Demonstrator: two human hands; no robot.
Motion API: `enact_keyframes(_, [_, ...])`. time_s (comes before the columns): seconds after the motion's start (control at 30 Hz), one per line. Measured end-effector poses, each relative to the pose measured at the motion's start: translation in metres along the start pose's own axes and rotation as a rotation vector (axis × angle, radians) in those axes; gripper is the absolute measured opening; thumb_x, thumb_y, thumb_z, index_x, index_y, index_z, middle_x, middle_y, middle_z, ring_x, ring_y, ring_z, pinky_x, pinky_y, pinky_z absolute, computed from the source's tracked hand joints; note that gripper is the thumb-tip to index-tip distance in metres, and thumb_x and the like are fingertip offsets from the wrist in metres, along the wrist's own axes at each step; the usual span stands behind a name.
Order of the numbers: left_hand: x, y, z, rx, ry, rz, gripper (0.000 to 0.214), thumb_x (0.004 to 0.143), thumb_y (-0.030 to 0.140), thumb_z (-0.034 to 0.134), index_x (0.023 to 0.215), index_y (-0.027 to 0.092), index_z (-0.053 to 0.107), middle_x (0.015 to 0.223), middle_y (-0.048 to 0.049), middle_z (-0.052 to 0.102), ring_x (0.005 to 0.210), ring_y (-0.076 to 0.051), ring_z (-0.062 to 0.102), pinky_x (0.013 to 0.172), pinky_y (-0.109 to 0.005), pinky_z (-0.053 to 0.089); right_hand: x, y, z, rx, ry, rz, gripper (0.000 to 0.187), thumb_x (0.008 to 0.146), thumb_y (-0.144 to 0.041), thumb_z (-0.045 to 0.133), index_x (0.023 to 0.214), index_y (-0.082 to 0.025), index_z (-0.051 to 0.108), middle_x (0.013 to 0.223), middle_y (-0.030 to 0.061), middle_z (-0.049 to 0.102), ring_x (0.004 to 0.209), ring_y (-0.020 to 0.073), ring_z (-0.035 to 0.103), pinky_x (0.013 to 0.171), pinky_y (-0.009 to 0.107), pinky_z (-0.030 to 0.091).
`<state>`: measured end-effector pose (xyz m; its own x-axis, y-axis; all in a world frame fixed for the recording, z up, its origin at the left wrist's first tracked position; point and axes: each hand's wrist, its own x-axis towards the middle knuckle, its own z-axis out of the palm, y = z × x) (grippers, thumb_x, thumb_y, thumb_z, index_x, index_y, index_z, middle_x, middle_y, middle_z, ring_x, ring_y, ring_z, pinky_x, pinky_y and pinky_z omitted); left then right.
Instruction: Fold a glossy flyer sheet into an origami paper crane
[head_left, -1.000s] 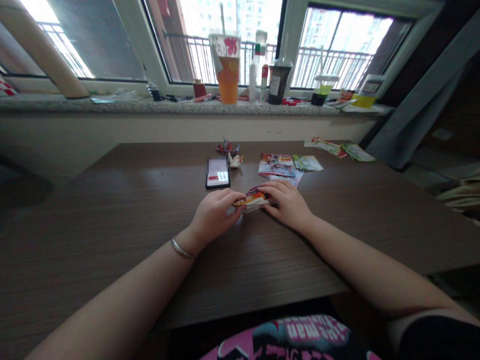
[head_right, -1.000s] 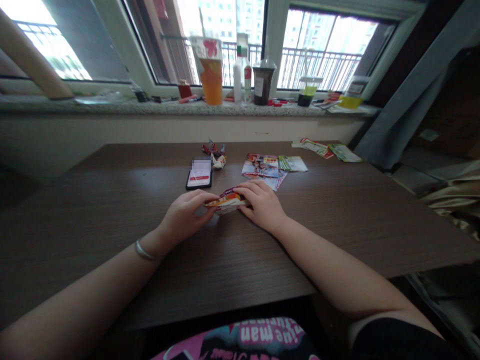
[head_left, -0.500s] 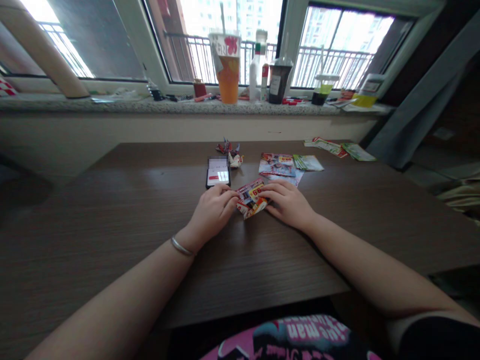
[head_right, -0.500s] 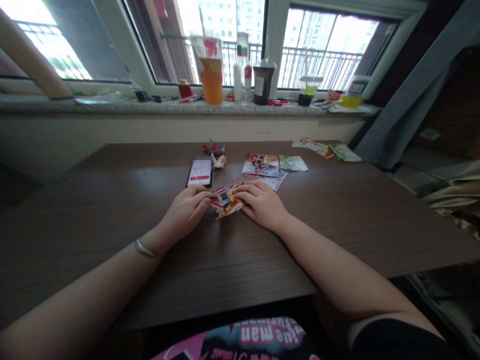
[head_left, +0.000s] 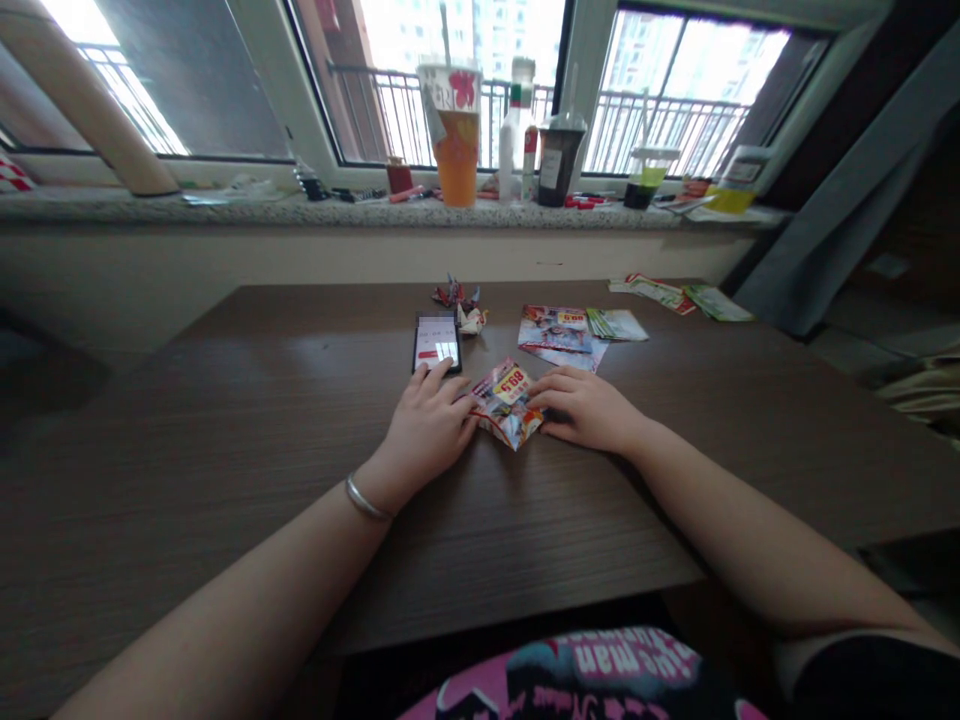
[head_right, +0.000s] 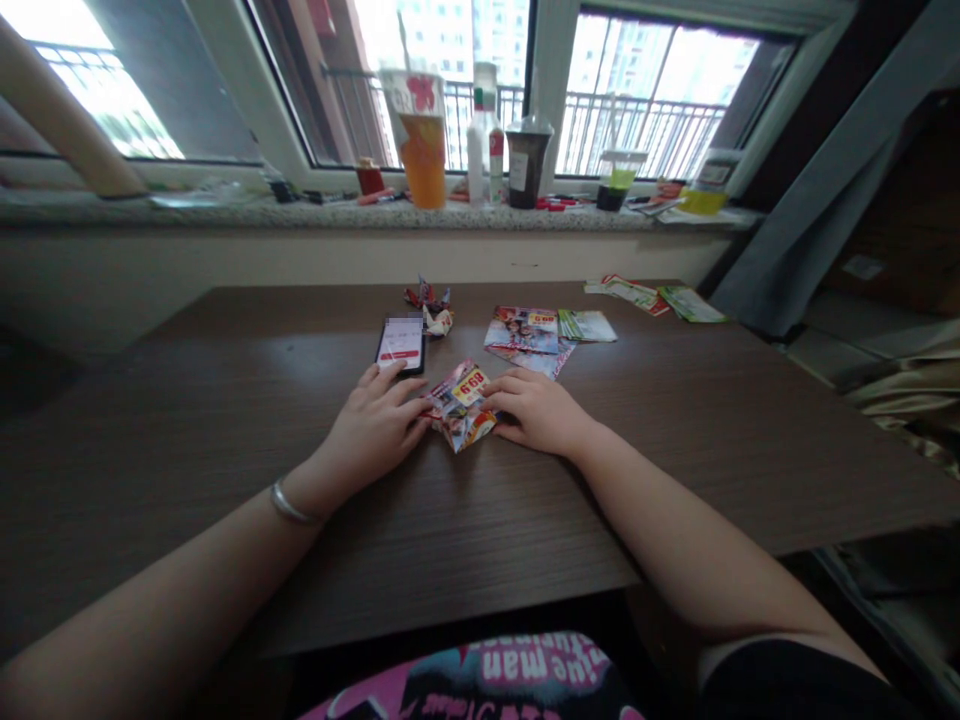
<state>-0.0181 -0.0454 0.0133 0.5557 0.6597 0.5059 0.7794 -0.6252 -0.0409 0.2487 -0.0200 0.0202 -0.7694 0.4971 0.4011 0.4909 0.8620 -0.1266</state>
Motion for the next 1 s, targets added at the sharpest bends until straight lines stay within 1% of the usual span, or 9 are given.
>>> enact_keyframes(0.1, [0.001,0.003,-0.002,0.002,-0.013,-0.005,0.019,0.086,0.03,0.059,0.096,0.02,0.072,0.117,-0.0109,0.066,0.127,-0.037,0.043,0.107,-0.064,0.03,-0.001,0.0,-0.002,0.027,-0.004,0.021,0.027,0.085,-0.035,0.065,0.11,-0.025,0.067,0.115,0.0055,0.067,0.109,0.0226,0.058,0.095,0.043,0.047])
enact_keyframes(0.17, [0.002,0.004,-0.004,-0.009,-0.019,0.0,0.019,0.087,0.031,0.058,0.094,0.021,0.072,0.113,-0.0097,0.067,0.127,-0.036,0.044,0.108,-0.064,0.029,-0.001,0.0,-0.002,0.03,0.003,0.053,0.021,0.087,-0.035,0.062,0.105,-0.025,0.069,0.112,0.005,0.068,0.106,0.0215,0.059,0.093,0.042,0.048])
enact_keyframes(0.27, [0.003,0.005,-0.006,-0.018,-0.038,0.048,0.019,0.088,0.03,0.056,0.086,0.022,0.073,0.107,-0.0072,0.07,0.125,-0.034,0.048,0.109,-0.063,0.027,-0.001,0.0,0.002,0.031,0.018,0.122,0.014,0.087,-0.03,0.062,0.096,-0.025,0.071,0.108,0.0036,0.069,0.101,0.0205,0.061,0.09,0.04,0.049])
enact_keyframes(0.37, [0.004,0.007,-0.008,-0.001,-0.064,0.108,0.02,0.089,0.029,0.054,0.083,0.021,0.072,0.103,-0.0064,0.072,0.123,-0.033,0.051,0.111,-0.062,0.025,-0.001,0.002,0.007,0.059,0.038,0.174,0.009,0.085,-0.028,0.065,0.089,-0.025,0.072,0.105,0.003,0.07,0.098,0.0195,0.061,0.087,0.039,0.05])
enact_keyframes(0.47, [0.005,0.011,-0.01,-0.014,-0.063,0.125,0.02,0.089,0.028,0.054,0.085,0.02,0.071,0.1,-0.007,0.072,0.12,-0.032,0.054,0.111,-0.063,0.024,-0.001,0.003,0.011,0.1,0.07,0.214,0.007,0.084,-0.027,0.066,0.086,-0.024,0.072,0.104,0.0036,0.069,0.097,0.0191,0.062,0.087,0.039,0.05])
enact_keyframes(0.6, [0.006,0.014,-0.01,-0.064,-0.052,0.157,0.015,0.088,0.026,0.056,0.088,0.021,0.07,0.102,-0.0072,0.072,0.115,-0.028,0.058,0.111,-0.062,0.024,-0.001,0.004,0.014,0.152,0.115,0.231,0.006,0.082,-0.027,0.068,0.084,-0.023,0.072,0.103,0.0051,0.069,0.097,0.0196,0.062,0.088,0.04,0.05])
enact_keyframes(0.77, [0.005,0.013,-0.007,-0.092,-0.084,0.208,0.018,0.09,0.028,0.053,0.094,0.021,0.069,0.1,-0.0068,0.072,0.107,-0.025,0.063,0.109,-0.057,0.031,0.001,0.002,0.017,0.21,0.152,0.238,0.003,0.08,-0.024,0.069,0.08,-0.023,0.072,0.105,0.0057,0.068,0.099,0.0203,0.063,0.091,0.043,0.048])
enact_keyframes(0.9, [0.005,0.013,-0.007,-0.139,-0.102,0.247,0.019,0.092,0.027,0.051,0.093,0.021,0.069,0.095,-0.0049,0.073,0.101,-0.022,0.065,0.109,-0.053,0.032,0.002,0.002,0.018,0.234,0.172,0.297,0.003,0.079,-0.024,0.07,0.08,-0.022,0.072,0.107,0.0064,0.066,0.102,0.0211,0.062,0.094,0.045,0.047])
enact_keyframes(1.0, [0.006,0.014,-0.006,-0.188,-0.14,0.293,0.018,0.091,0.024,0.05,0.098,0.021,0.067,0.098,-0.0042,0.072,0.1,-0.02,0.065,0.109,-0.049,0.033,0.001,0.003,0.018,0.239,0.193,0.332,0.005,0.079,-0.024,0.07,0.082,-0.021,0.071,0.11,0.0078,0.064,0.105,0.0213,0.061,0.096,0.045,0.046])
